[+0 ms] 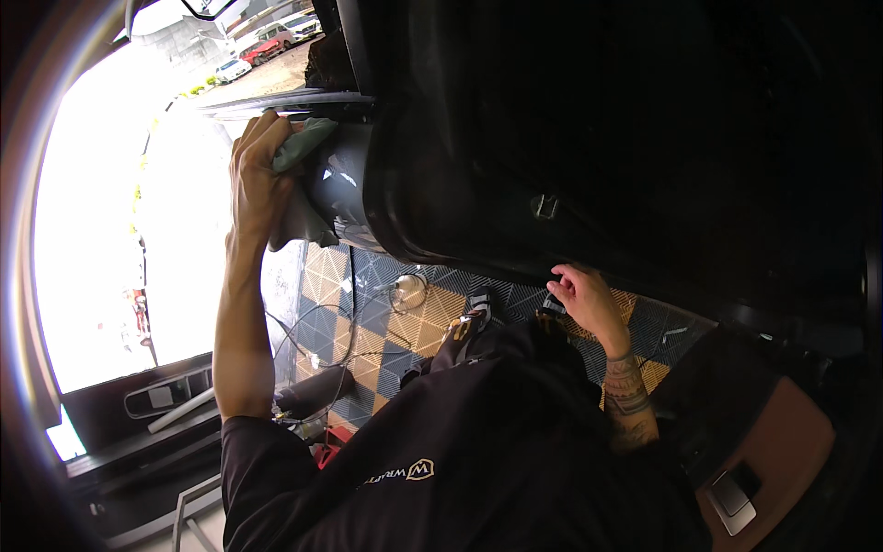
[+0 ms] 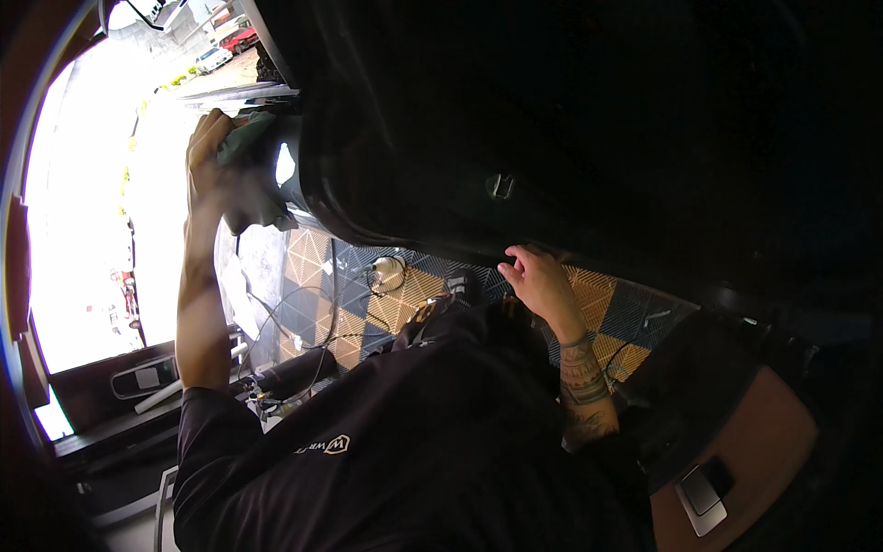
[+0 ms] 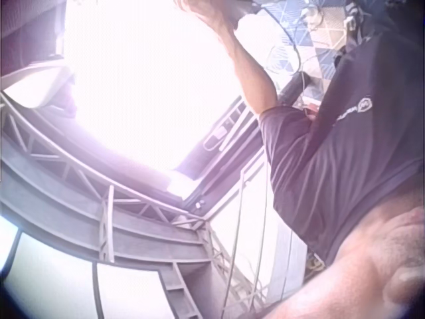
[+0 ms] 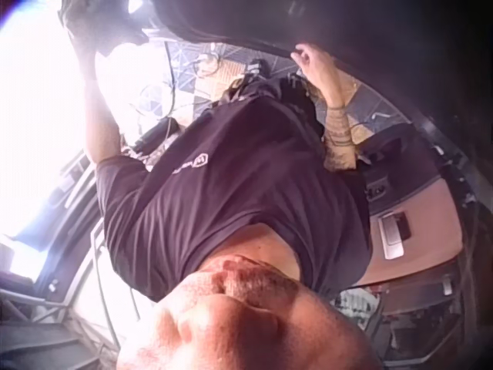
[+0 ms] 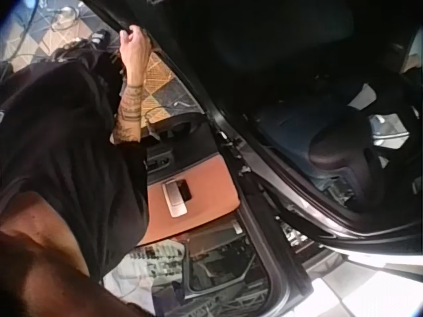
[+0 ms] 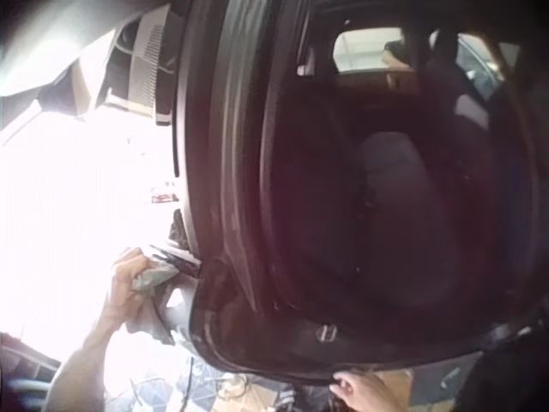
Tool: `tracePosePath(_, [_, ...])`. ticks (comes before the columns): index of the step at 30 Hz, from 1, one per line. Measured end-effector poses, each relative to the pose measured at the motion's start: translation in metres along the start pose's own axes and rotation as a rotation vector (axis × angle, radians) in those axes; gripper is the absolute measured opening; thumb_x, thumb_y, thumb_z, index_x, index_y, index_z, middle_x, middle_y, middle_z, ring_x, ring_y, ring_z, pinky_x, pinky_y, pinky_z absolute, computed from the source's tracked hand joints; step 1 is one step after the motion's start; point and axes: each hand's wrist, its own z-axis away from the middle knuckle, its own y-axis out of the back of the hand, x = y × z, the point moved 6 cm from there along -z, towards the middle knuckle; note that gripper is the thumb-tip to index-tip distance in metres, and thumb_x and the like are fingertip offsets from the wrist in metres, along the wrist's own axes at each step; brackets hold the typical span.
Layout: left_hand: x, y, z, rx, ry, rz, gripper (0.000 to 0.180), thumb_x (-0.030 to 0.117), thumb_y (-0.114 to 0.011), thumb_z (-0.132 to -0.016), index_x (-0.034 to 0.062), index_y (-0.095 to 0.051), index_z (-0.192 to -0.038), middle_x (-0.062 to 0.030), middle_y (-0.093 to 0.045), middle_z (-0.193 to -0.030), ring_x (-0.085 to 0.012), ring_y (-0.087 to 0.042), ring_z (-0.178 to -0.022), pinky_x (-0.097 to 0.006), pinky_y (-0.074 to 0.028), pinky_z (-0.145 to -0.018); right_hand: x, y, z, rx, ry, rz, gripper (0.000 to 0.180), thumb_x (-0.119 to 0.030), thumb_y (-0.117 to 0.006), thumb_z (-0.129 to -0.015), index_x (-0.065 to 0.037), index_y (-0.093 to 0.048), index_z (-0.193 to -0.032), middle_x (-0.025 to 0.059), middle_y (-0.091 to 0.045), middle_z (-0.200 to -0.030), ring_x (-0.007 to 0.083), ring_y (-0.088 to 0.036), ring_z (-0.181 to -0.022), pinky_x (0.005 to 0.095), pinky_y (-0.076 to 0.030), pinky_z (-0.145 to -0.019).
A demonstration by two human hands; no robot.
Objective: The person applies a protective film to the rear fuel door of a car. They use a heat gun to warm the surface, a spray bottle to apply liquid, and a squeegee to smooth the film. The person also uses a cloth to wipe the area and a knife to trim the edges of the film.
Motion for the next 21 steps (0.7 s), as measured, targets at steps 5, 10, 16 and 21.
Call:
tracePosePath(5, [0.0, 0.014, 0.054, 0.044, -0.198, -0.086, 0.014, 0.001, -0.069, -0.069, -0.0014, -0.064, -0.082, -0.0107, -0.065, -0.09, -0.0299, -0.059, -0.1, -0.039, -0.045, -0.086, 0.014, 0.003, 0.007, 0.008, -0.02, -0.002, 0.032, -0.025, -0.066, -0.088, -0.001, -0.064, -0.108, 0.0088, -0.064, -0.075, 0.0219, -0.061, -0.065, 0.0348, -0.049, -0.062])
tracePosePath(10, [0.015, 0.004, 0.109, 0.133, 0.051, -0.043, 0.012, 0.005, -0.071, -0.073, -0.0008, -0.065, -0.082, -0.0094, -0.066, -0.092, -0.0322, -0.059, -0.103, -0.042, -0.045, -0.09, 0.06, -0.01, 0.019, -0.024, -0.151, -0.01, 0.033, -0.028, -0.067, -0.088, -0.002, -0.064, -0.108, 0.0092, -0.064, -0.077, 0.0246, -0.062, -0.068, 0.0363, -0.05, -0.064])
tracePosePath(16, [-0.064, 0.002, 0.103, 0.383, 0.899, 0.746, 0.032, 0.014, -0.065, -0.087, -0.008, -0.06, -0.111, -0.0125, -0.067, -0.102, -0.0213, -0.066, -0.09, -0.032, -0.053, -0.08, 0.088, -0.025, 0.019, -0.072, -0.148, -0.031, 0.034, -0.03, -0.066, -0.088, -0.003, -0.063, -0.109, 0.0092, -0.064, -0.079, 0.0251, -0.062, -0.071, 0.0373, -0.05, -0.065])
tracePosePath(21, [-0.12, -0.017, 0.066, 0.271, 1.101, 1.076, 0.025, 0.014, -0.062, -0.087, -0.0039, -0.059, -0.104, -0.0163, -0.067, -0.088, -0.0272, -0.068, -0.072, -0.036, -0.059, -0.067, 0.096, -0.023, 0.02, -0.052, -0.183, -0.017, 0.03, -0.025, -0.067, -0.088, -0.002, -0.064, -0.107, 0.0093, -0.065, -0.076, 0.0218, -0.062, -0.066, 0.0341, -0.049, -0.062])
